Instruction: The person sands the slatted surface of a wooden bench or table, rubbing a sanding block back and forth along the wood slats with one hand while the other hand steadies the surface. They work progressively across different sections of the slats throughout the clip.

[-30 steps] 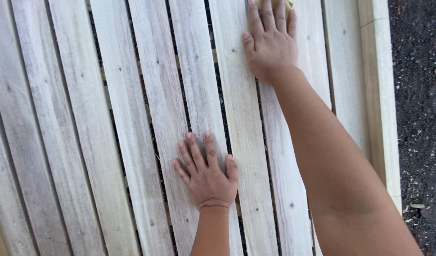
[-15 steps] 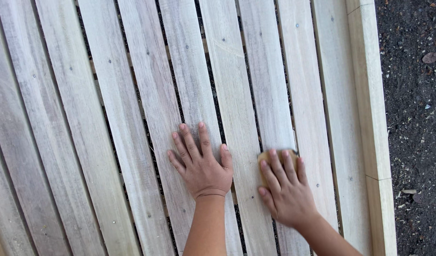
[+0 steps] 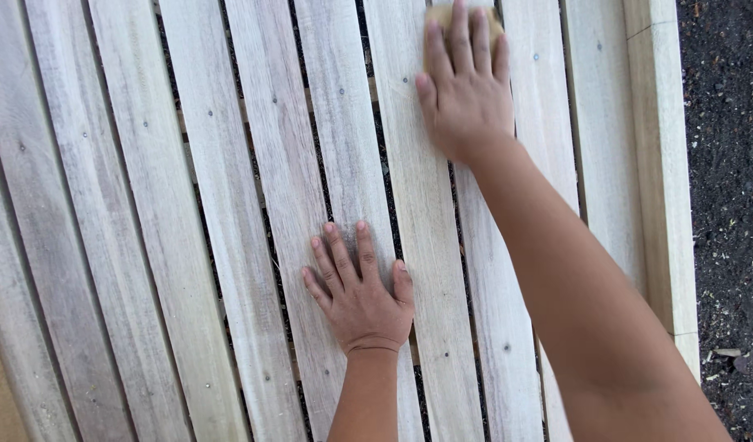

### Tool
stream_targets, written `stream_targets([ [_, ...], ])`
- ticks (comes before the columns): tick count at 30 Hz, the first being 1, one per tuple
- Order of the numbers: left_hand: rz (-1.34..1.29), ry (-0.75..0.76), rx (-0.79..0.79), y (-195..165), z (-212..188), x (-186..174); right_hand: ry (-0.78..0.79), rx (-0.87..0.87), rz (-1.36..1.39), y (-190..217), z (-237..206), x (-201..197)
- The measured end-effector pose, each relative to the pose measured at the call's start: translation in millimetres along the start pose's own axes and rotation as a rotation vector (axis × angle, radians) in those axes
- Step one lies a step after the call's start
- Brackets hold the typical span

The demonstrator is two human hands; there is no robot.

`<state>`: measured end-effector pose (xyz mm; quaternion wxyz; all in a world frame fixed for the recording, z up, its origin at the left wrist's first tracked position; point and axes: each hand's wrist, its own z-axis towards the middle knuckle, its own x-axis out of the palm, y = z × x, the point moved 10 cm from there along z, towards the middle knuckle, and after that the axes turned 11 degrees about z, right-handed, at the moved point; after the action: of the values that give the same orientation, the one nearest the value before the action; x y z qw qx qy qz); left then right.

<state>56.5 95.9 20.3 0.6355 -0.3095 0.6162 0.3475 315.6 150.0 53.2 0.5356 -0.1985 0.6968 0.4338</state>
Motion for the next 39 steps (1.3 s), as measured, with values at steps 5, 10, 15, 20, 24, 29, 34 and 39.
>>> stream_targets([
  [5,-0.013,0.013,0.012,2.3,-0.4,-2.0,0.108,-0.020,-0.047,-4.7,-146.6,34.5],
  [10,-0.004,0.011,0.010,7.6,3.9,-4.5,0.123,-0.113,-0.018,10.3,-300.0,47.3],
  [15,-0.025,0.002,0.010,9.2,8.1,-4.3,0.070,-0.123,-0.060,-0.2,-237.2,53.2],
  [20,-0.022,-0.004,0.006,8.6,6.6,-2.9,0.095,0.011,-0.068,-7.1,-64.6,25.3],
  [24,-0.010,0.001,0.008,6.4,3.0,-1.6,0.030,0.023,0.014,6.6,21.9,-11.5],
  [29,-0.011,0.010,0.003,5.0,-2.2,-0.9,-0.053,-0.025,0.018,11.5,6.6,-12.0],
  [34,-0.021,0.008,0.007,7.6,-2.2,-2.7,0.072,-0.068,-0.045,9.0,-144.7,32.6],
  [39,-0.014,0.016,0.018,11.0,1.7,-4.7,0.090,-0.116,0.013,14.7,-300.5,44.5],
])
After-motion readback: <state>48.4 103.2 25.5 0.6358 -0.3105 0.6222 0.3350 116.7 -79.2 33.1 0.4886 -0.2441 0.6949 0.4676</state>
